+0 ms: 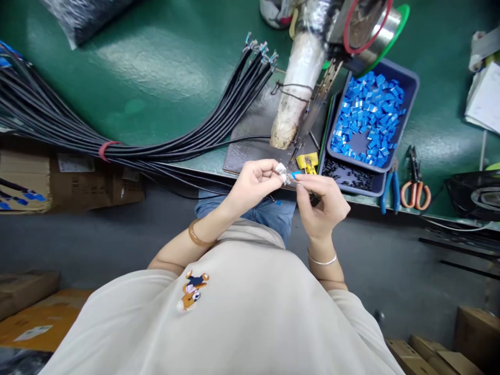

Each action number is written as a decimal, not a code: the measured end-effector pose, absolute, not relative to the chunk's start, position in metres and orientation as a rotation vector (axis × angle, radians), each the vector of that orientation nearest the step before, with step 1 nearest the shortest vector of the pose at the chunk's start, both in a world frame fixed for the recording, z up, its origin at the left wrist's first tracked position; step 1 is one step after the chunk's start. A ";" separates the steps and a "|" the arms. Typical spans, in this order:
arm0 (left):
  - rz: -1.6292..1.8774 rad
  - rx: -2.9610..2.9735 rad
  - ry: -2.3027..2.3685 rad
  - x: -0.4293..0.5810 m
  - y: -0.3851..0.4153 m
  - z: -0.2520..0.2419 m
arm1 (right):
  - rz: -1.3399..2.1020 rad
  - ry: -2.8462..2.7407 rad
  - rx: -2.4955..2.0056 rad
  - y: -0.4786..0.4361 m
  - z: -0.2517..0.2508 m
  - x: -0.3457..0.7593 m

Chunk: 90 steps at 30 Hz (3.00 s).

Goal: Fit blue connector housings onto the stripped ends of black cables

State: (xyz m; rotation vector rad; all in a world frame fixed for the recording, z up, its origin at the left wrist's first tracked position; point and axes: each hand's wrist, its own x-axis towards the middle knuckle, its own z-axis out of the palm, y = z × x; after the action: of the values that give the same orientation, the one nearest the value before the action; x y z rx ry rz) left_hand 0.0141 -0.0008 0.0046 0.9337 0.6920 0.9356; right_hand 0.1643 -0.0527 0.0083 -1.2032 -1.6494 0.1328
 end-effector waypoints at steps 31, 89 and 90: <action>0.938 1.119 0.748 0.013 -0.008 -0.002 | 0.204 -1.539 -1.444 -0.057 0.012 0.161; 0.989 0.979 0.805 0.018 0.011 0.005 | -0.005 -1.791 -1.259 -0.042 0.000 0.166; 0.996 0.979 0.814 0.019 0.011 0.005 | -0.013 -1.793 -1.262 -0.042 0.000 0.166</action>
State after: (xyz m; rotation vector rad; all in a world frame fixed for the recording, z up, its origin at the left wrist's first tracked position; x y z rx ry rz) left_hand 0.0187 0.0114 0.0054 0.9785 0.8135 0.9958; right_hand 0.1659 -0.0417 0.0000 -1.2618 -1.7927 -0.0126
